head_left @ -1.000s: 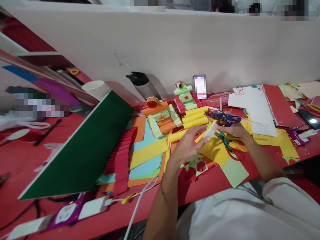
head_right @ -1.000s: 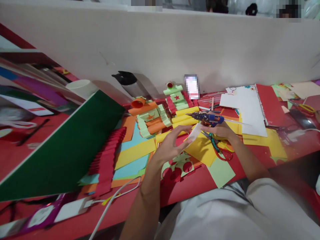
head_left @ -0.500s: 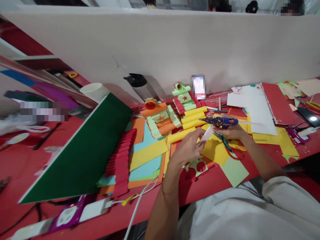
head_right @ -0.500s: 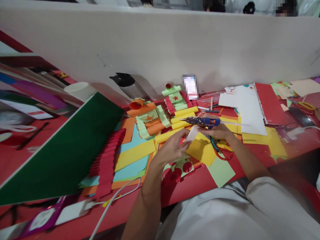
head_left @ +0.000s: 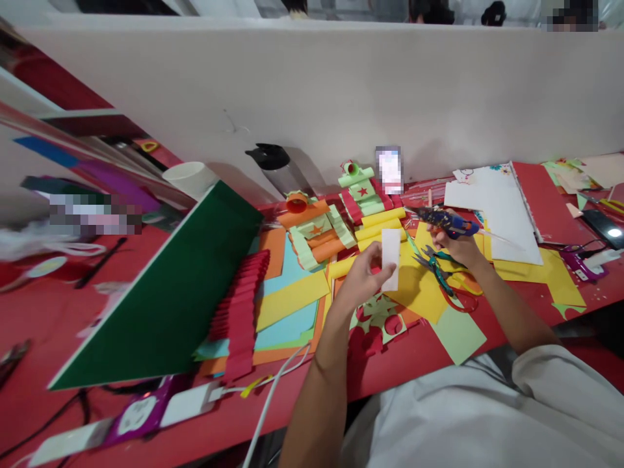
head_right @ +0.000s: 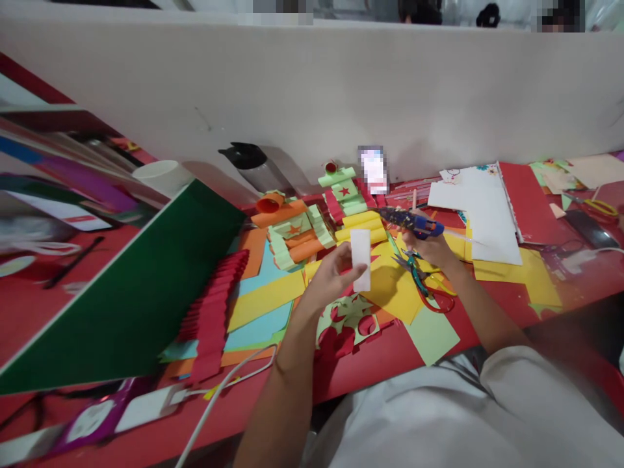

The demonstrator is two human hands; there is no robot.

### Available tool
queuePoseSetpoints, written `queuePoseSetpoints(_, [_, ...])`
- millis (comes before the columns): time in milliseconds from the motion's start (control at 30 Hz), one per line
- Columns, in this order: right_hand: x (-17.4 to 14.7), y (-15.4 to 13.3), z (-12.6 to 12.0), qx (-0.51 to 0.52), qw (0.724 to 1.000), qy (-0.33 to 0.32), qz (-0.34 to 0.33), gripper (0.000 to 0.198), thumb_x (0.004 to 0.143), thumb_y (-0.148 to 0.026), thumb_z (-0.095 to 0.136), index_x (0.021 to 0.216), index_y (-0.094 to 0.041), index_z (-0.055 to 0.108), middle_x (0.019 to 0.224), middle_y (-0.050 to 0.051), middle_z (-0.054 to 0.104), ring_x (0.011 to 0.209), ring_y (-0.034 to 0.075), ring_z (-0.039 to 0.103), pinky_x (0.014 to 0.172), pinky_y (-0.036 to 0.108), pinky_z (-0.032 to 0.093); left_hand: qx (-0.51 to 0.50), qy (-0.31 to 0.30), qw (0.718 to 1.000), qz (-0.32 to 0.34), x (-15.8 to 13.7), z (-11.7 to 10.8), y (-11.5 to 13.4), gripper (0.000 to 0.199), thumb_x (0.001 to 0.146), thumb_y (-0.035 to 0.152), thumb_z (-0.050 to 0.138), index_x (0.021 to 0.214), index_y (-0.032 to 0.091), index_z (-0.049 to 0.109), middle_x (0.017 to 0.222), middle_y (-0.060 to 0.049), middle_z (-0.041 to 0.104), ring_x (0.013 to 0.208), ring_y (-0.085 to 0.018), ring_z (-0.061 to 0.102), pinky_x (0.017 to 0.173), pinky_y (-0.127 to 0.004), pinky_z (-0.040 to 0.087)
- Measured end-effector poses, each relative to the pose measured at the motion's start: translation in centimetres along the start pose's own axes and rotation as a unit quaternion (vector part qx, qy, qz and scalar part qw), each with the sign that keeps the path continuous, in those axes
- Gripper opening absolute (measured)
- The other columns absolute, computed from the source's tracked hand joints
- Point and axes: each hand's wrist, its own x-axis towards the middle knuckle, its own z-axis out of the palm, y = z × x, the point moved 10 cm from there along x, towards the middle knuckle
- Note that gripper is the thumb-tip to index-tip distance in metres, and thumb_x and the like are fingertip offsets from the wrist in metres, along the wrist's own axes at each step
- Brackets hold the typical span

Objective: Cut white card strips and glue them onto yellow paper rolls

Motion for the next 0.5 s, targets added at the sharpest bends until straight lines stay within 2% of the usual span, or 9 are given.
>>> queuePoseSetpoints(100, [0.2, 0.9, -0.6, 0.051, 0.999, -0.003, 0.006, 0.065, 0.077, -0.087, 0.071, 0.084, -0.023, 0.059, 0.062, -0.004, 0.052, 0.052, 0.012, 0.048, 0.052, 0.028, 0.043, -0.132, 0.038, 0.989, -0.057, 0.4, -0.6, -1.5, 0.037, 0.067, 0.035, 0.085, 0.094, 0.019, 0.065, 0.088, -0.002, 0.069, 0.082, -0.02, 0.063, 0.078, -0.031, 0.05])
queuePoseSetpoints(200, [0.2, 1.3, -0.3, 0.073, 0.996, -0.026, 0.04, 0.07, 0.076, -0.092, 0.066, 0.079, -0.022, 0.057, 0.06, -0.004, 0.05, 0.05, 0.011, 0.048, 0.048, 0.027, 0.041, -0.207, 0.061, 0.972, -0.091, 0.4, -0.7, -2.3, 0.044, 0.06, 0.03, 0.09, 0.098, 0.018, 0.071, 0.09, -0.003, 0.073, 0.082, -0.019, 0.065, 0.08, -0.03, 0.051])
queuePoseSetpoints(333, [-0.1, 0.7, -0.1, 0.008, 0.998, -0.01, 0.07, 0.07, 0.071, -0.09, 0.073, 0.077, -0.021, 0.062, 0.058, -0.004, 0.05, 0.045, 0.009, 0.046, 0.044, 0.027, 0.039, -0.261, 0.06, 0.957, -0.11, 0.0, -0.5, -2.5, 0.045, 0.057, 0.024, 0.093, 0.098, 0.017, 0.074, 0.09, -0.002, 0.075, 0.078, -0.016, 0.065, 0.077, -0.026, 0.051])
queuePoseSetpoints(500, [-0.2, 0.2, -0.2, -0.051, 0.996, 0.028, 0.071, 0.072, 0.068, -0.092, 0.071, 0.076, -0.021, 0.061, 0.06, -0.002, 0.058, 0.042, 0.009, 0.048, 0.041, 0.026, 0.039, -0.274, 0.043, 0.953, -0.119, -0.4, -0.2, -2.2, 0.047, 0.059, 0.022, 0.093, 0.101, 0.017, 0.074, 0.086, -0.001, 0.074, 0.074, -0.015, 0.066, 0.072, -0.025, 0.051])
